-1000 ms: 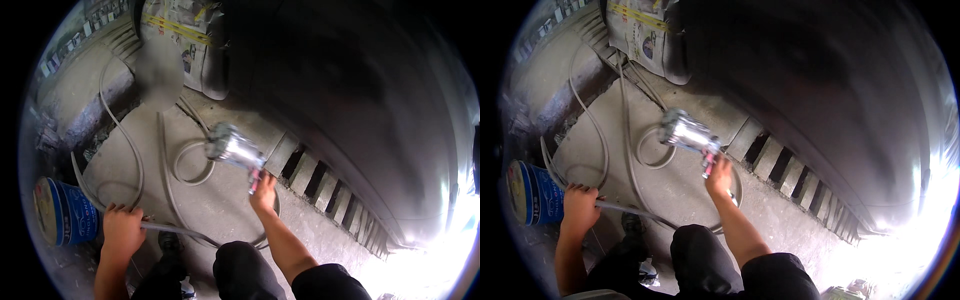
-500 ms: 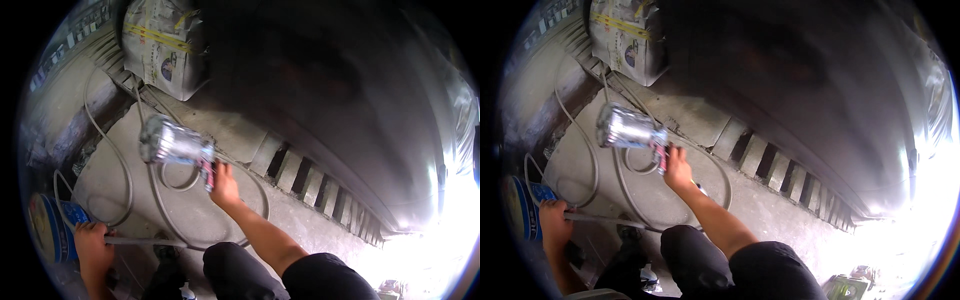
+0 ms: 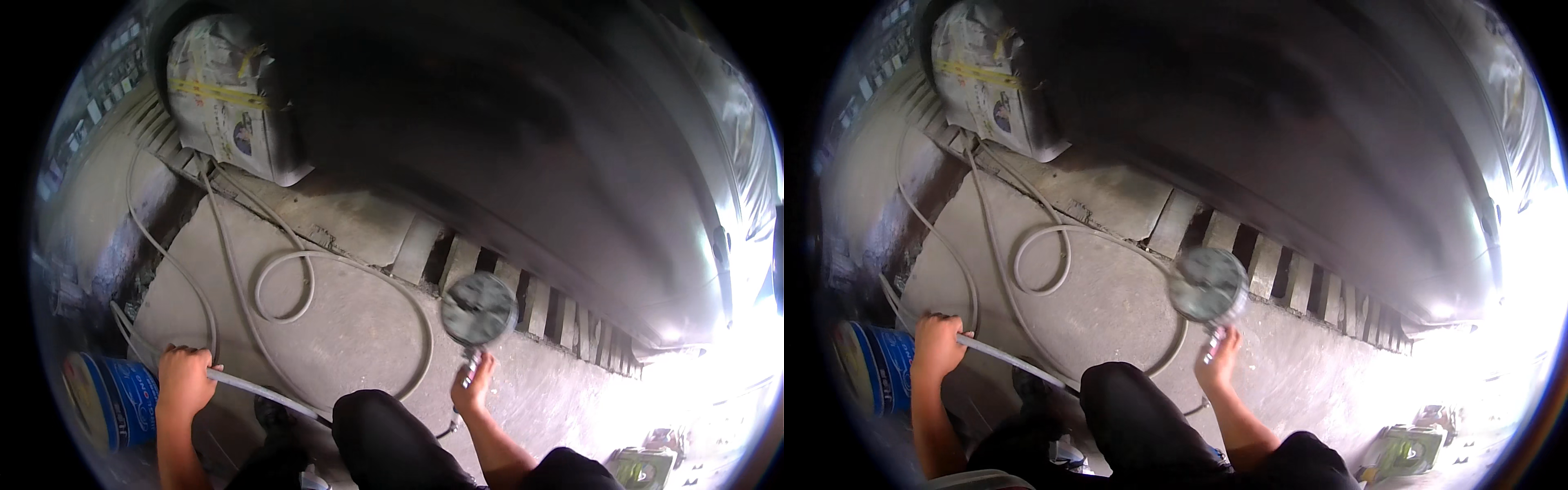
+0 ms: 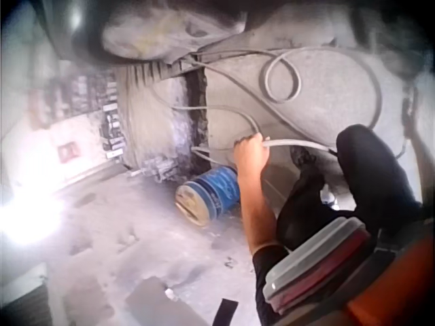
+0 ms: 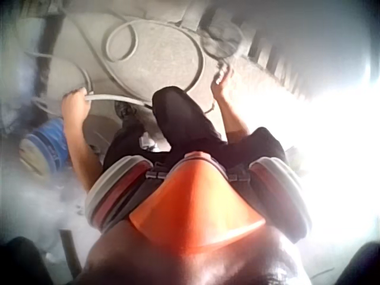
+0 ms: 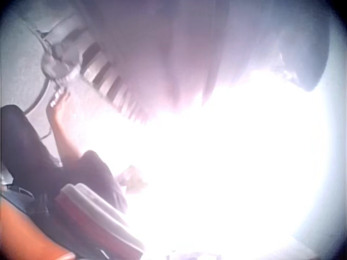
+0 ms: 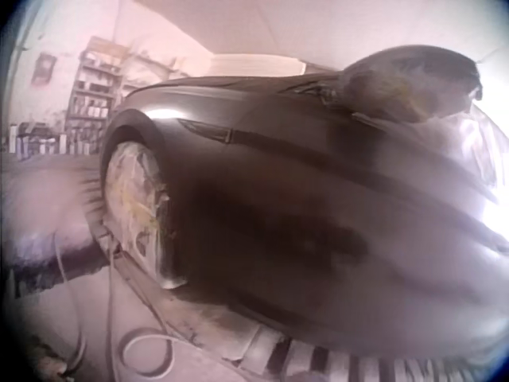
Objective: The person spray-paints the exterior panels of a dark car using a spray gun and a paint cup, moving along the doors and the rear quarter panel while in a body shop.
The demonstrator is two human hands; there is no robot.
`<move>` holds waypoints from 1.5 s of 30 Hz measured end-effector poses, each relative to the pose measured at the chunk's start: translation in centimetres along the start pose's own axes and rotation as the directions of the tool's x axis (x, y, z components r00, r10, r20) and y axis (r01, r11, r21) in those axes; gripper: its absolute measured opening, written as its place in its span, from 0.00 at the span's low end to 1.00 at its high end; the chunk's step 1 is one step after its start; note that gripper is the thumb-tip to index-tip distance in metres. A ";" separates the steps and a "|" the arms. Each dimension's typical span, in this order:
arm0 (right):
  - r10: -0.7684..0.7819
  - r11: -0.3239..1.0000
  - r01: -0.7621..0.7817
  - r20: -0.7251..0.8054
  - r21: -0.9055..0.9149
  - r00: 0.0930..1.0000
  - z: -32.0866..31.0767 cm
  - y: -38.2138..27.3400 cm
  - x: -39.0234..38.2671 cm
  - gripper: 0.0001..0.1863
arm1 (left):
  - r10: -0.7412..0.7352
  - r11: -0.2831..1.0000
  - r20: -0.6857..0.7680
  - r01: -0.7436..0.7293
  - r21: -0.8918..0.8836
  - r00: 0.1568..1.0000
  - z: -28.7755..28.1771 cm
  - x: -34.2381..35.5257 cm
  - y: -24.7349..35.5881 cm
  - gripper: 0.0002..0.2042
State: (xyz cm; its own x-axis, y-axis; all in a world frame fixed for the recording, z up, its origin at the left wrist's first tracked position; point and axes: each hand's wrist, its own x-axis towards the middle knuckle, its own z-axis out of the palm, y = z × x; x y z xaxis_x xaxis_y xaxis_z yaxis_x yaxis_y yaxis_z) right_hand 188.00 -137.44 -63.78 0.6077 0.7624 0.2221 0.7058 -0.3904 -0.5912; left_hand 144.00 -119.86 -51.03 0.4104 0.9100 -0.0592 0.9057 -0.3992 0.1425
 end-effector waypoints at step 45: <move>-0.274 0.716 0.015 0.261 0.698 0.926 -6.5 4.8 2.6 0.39 | 0.006 0.968 0.379 -0.100 0.229 0.925 4.9 1.9 4.7 0.12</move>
State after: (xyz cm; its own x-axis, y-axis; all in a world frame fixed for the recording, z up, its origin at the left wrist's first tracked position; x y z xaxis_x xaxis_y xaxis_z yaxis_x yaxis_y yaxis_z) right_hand 195.37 -140.68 -61.04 0.2739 0.9475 0.1650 0.2605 0.0921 -0.9611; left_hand 149.54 -120.55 -55.29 0.4254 0.7970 -0.4286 0.8601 -0.5035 -0.0826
